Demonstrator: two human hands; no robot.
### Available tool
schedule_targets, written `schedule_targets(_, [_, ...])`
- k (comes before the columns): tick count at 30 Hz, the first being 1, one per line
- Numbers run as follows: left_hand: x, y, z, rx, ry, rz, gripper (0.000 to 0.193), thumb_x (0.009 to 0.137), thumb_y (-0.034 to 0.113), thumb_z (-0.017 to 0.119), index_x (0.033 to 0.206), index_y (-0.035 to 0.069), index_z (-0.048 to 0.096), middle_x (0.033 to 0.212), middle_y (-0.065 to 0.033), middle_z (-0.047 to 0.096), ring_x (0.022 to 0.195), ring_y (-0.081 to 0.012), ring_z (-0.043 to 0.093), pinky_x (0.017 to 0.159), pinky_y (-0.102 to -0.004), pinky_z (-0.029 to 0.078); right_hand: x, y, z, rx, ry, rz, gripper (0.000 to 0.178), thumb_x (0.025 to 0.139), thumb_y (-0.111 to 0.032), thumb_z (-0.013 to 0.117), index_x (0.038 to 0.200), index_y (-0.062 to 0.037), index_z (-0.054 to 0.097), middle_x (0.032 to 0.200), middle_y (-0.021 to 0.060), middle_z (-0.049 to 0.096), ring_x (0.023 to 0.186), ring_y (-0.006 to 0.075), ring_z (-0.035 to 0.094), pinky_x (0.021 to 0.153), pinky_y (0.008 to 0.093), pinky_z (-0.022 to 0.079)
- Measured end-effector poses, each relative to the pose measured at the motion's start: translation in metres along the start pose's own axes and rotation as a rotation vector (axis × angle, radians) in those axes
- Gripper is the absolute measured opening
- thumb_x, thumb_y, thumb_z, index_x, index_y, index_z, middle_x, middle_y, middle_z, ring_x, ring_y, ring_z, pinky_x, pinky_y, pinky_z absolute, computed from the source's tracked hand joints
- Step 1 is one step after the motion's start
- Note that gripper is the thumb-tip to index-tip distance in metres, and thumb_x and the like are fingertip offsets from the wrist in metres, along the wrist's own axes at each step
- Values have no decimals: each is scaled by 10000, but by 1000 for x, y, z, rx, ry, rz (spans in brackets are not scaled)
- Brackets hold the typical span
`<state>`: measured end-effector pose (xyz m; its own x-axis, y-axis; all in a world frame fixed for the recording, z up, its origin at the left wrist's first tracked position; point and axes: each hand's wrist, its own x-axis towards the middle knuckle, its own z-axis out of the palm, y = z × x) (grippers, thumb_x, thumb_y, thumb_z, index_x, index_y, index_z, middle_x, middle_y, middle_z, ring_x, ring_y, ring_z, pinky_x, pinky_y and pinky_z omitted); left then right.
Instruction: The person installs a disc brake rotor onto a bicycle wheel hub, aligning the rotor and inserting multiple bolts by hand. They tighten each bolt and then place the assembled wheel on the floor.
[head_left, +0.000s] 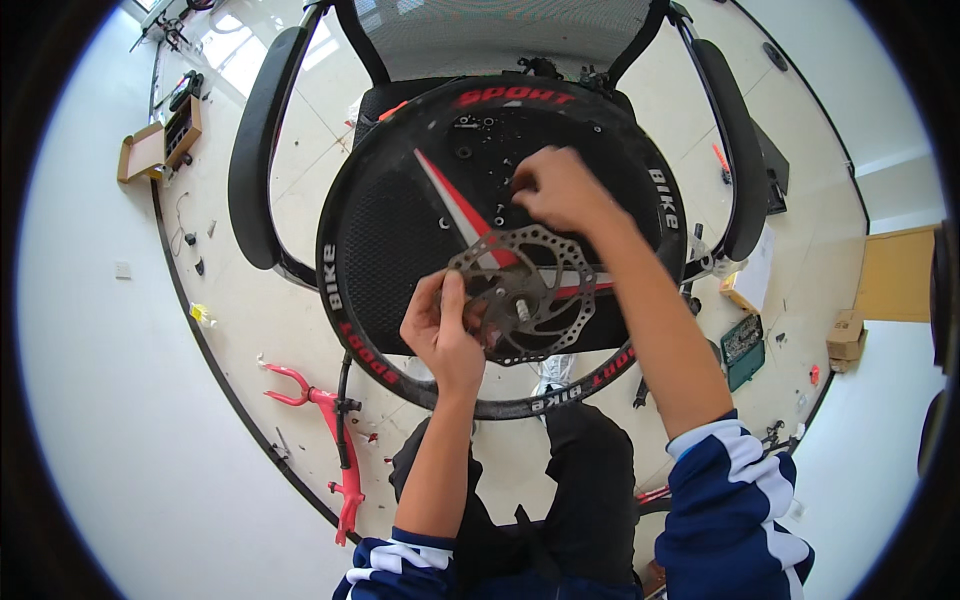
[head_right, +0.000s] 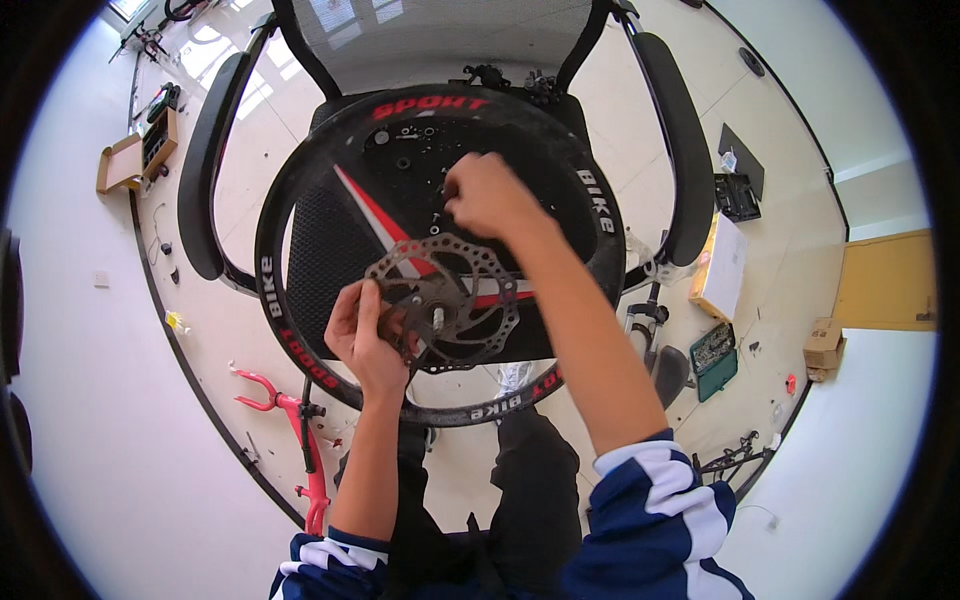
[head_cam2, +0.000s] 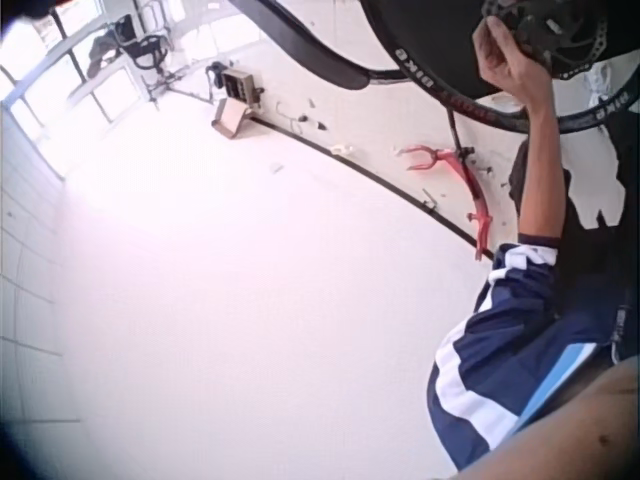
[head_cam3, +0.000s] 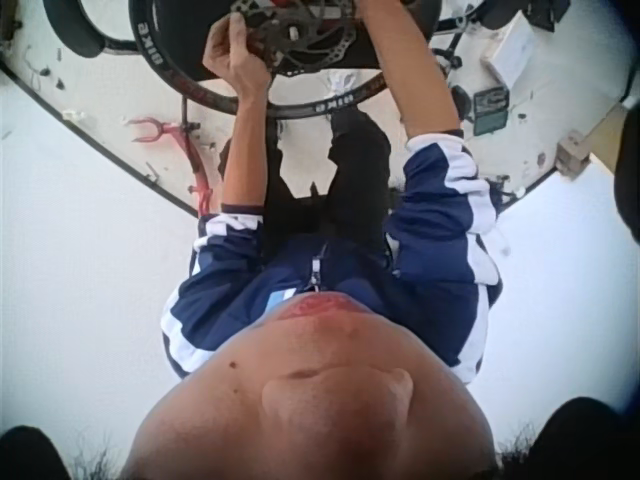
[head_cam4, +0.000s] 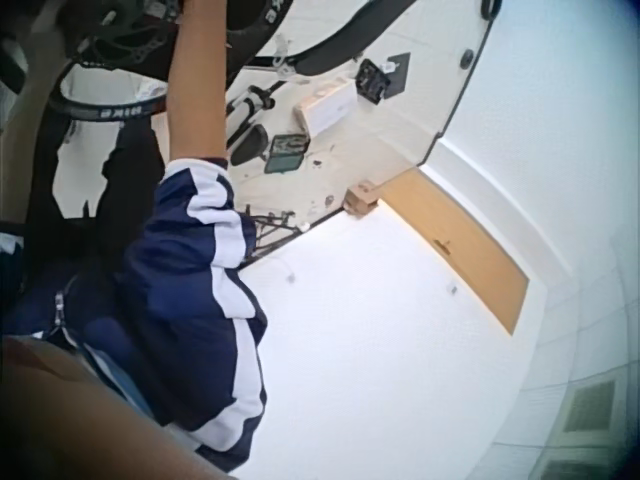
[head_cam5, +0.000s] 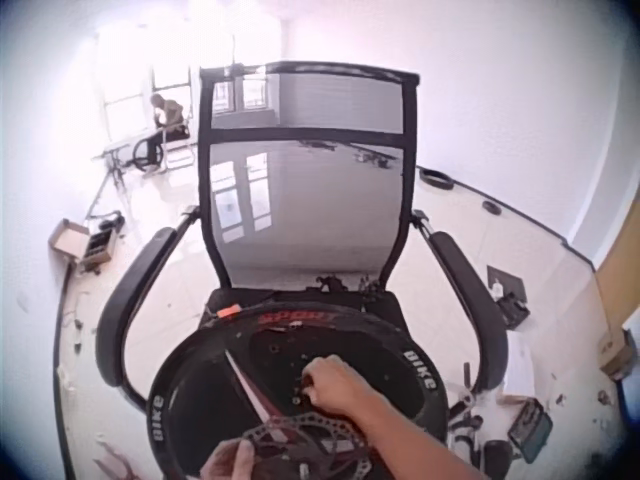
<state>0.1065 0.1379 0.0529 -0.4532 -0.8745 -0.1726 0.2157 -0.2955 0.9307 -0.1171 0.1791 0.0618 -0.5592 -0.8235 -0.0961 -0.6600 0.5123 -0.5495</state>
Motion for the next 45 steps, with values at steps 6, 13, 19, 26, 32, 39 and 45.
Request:
schedule_targets(6, [28,-15,3,154,7,4,233,1008,180,626,960,-44,664,735,-3,629,589,-40,550,516,-190,431,-94,-53,-51,387,601,86,159,799,-82,808,932,-4,771,708,4,694,571,6,431,510,212,309])
schedule_targets(13, [20,-4,6,131,-14,-23,244,1015,196,614,973,-39,660,761,-12,642,626,-32,579,556,-191,488,-138,-75,34,539,710,270,121,825,12,800,943,16,777,767,-9,713,582,-3,496,497,162,346])
schedule_targets(19, [24,-8,3,117,-26,-30,241,1019,190,607,971,-40,659,782,-18,648,653,-34,586,589,-196,511,-122,-66,46,390,721,9,139,814,37,761,949,6,755,881,86,742,731,137,698,637,240,543])
schedule_targets(26, [21,-7,7,140,11,30,244,1018,193,612,975,-43,660,806,-24,660,678,-33,592,595,-199,516,-111,-73,54,257,740,-81,151,802,48,768,938,-18,764,888,43,717,698,71,645,571,177,458])
schedule_targets(32, [21,-3,6,135,-13,-41,248,1022,207,600,967,-28,657,765,-23,643,645,-43,605,516,-197,487,-125,-67,31,584,835,225,47,898,-36,733,935,-9,720,816,19,731,559,-37,460,478,153,291])
schedule_targets(39, [26,-1,2,108,-81,-63,269,1025,225,590,945,-25,647,721,-17,619,599,-41,586,448,-197,439,-133,-57,22,865,763,291,216,933,-59,695,1131,20,664,899,67,748,617,5,519,543,150,374])
schedule_targets(45, [27,-2,2,126,-85,-32,274,1027,224,588,947,-31,648,706,-7,605,578,-25,533,545,-201,477,-114,-20,8,283,721,316,174,891,-157,746,968,-1,756,797,70,736,675,87,637,601,229,451])
